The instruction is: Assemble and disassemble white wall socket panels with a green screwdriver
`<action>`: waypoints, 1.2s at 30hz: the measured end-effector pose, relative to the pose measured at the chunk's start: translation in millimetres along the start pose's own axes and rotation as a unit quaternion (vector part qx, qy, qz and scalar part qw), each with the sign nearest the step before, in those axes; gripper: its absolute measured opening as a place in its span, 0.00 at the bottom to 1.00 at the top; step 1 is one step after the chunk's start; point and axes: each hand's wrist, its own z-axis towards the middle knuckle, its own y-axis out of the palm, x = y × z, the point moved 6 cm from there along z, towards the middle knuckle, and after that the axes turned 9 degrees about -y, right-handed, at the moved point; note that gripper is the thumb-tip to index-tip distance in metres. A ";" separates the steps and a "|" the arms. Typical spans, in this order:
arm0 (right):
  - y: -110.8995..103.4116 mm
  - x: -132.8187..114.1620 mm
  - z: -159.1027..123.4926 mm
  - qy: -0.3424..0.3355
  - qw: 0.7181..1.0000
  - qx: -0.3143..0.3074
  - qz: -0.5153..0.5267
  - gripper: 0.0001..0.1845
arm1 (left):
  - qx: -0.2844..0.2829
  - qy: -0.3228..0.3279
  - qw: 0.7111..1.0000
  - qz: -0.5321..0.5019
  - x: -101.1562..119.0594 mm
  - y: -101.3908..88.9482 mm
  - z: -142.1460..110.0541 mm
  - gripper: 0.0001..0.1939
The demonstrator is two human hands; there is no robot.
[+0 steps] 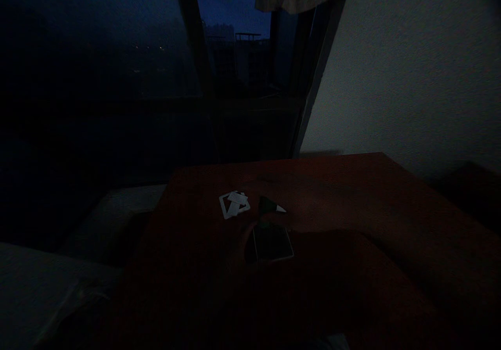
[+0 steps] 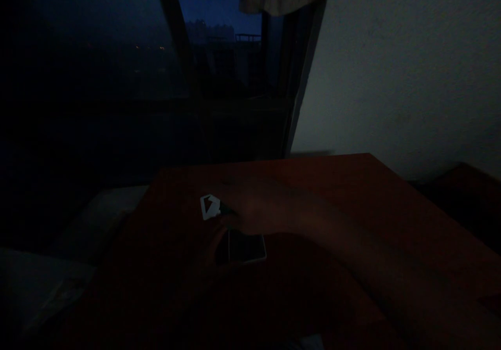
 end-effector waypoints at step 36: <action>2.4 10.1 -0.6 0.144 0.983 0.008 -0.117 0.17 | -0.025 0.020 0.999 0.004 0.6 2.7 1.7 0.40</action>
